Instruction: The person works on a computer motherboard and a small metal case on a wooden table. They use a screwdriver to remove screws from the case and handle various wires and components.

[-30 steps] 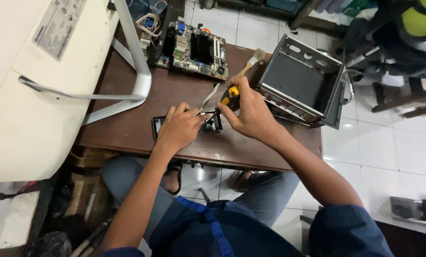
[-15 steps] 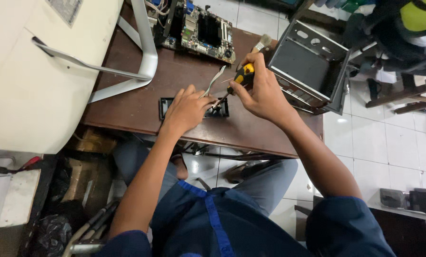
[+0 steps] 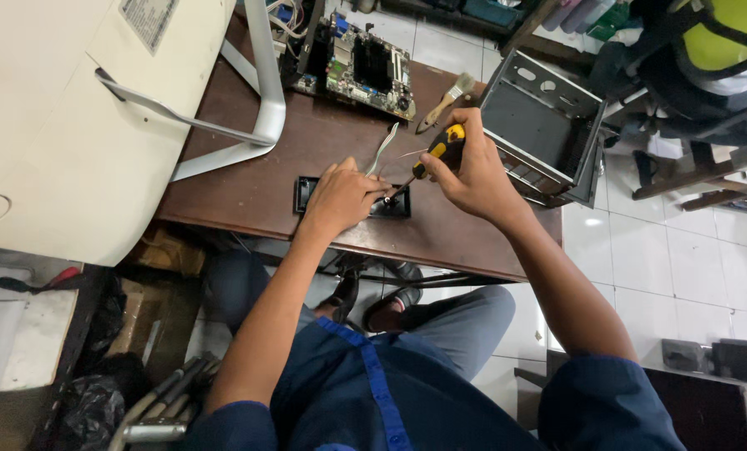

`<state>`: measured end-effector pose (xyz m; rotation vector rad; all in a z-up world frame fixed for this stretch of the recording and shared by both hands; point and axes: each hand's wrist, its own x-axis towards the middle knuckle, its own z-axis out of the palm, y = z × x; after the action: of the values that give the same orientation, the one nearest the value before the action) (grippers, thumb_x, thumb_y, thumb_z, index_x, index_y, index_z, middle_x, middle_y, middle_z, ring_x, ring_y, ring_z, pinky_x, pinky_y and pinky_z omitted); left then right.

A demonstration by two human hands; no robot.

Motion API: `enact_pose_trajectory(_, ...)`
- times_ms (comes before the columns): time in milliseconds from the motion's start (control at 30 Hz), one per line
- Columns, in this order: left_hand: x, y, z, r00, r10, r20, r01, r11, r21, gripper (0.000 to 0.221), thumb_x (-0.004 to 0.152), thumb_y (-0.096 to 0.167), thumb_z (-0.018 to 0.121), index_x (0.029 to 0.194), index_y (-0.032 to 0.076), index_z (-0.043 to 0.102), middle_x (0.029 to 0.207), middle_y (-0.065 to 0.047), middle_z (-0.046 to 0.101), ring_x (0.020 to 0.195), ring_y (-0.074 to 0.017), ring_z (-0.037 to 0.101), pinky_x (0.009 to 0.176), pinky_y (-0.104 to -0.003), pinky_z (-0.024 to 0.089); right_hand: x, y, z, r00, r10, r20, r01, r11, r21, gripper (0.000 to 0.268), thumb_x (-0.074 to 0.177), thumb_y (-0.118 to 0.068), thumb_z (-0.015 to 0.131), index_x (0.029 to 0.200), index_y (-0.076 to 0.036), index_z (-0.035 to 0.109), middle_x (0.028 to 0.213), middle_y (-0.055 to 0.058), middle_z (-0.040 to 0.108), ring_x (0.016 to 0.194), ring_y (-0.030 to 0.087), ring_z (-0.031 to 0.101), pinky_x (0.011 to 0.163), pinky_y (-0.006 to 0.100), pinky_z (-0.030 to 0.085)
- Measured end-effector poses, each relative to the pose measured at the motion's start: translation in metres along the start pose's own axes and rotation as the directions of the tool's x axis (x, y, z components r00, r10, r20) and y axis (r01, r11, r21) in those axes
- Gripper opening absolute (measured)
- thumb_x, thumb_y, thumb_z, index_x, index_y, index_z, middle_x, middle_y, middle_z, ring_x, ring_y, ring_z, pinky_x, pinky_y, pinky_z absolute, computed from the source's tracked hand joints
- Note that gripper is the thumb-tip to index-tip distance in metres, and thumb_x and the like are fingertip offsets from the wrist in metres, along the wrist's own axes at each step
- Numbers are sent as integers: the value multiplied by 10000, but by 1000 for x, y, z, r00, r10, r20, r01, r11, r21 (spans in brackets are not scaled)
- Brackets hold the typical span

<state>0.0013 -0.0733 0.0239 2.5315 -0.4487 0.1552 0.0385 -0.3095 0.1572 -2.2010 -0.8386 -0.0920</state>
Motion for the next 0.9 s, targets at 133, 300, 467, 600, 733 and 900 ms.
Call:
enact_pose_trajectory(133,0,-3,4,1000,-7,15,6,1000,13,250,1018,457,625,1166,403,819,1036,7,820,1050,-267,620,930,-448,491,-6,-4,-3,1000,20,-13,-20,1000,8,445,1006,-101,763,1290,-45,425,832,187,717,686,305,767,669,365,591)
enact_pose_trajectory(300,0,2,-3,999,-36,29,38,998,-49,252,1010,425,651,1183,362,824,1130,54,824,1058,-270,611,945,-443,476,-9,-10,1,1000,18,-6,-18,997,69,419,1021,-76,751,1267,-28,415,835,222,709,663,305,758,632,355,604)
enact_pose_trajectory(467,5,2,0,999,-29,44,31,999,-25,253,1010,427,640,1176,367,821,1130,62,823,1062,-258,611,949,-435,481,-5,-1,-2,1000,0,-5,0,997,79,431,1019,-97,758,1273,-25,417,829,220,701,661,309,757,621,364,604)
enact_pose_trajectory(600,11,1,7,996,-41,81,42,999,-18,252,1014,441,628,1177,385,812,1123,71,816,1066,-245,605,979,-437,479,0,7,-2,999,-40,0,40,998,44,443,1002,-101,780,1262,-15,432,816,210,715,658,328,759,618,390,598)
enact_pose_trajectory(733,14,-1,11,996,-25,82,27,999,-32,249,988,389,660,1179,374,819,1122,77,821,1053,-256,604,967,-431,479,3,12,-6,997,-76,17,76,997,-14,478,990,-123,790,1273,-25,418,969,304,654,796,543,698,685,529,549)
enact_pose_trajectory(900,13,-9,23,998,-22,66,22,1000,-8,214,994,447,667,1159,429,803,1101,118,803,1063,-194,597,972,-374,471,5,16,-10,995,-94,35,95,995,-31,469,982,-139,777,1272,-32,425,1076,275,619,882,562,661,777,548,531)
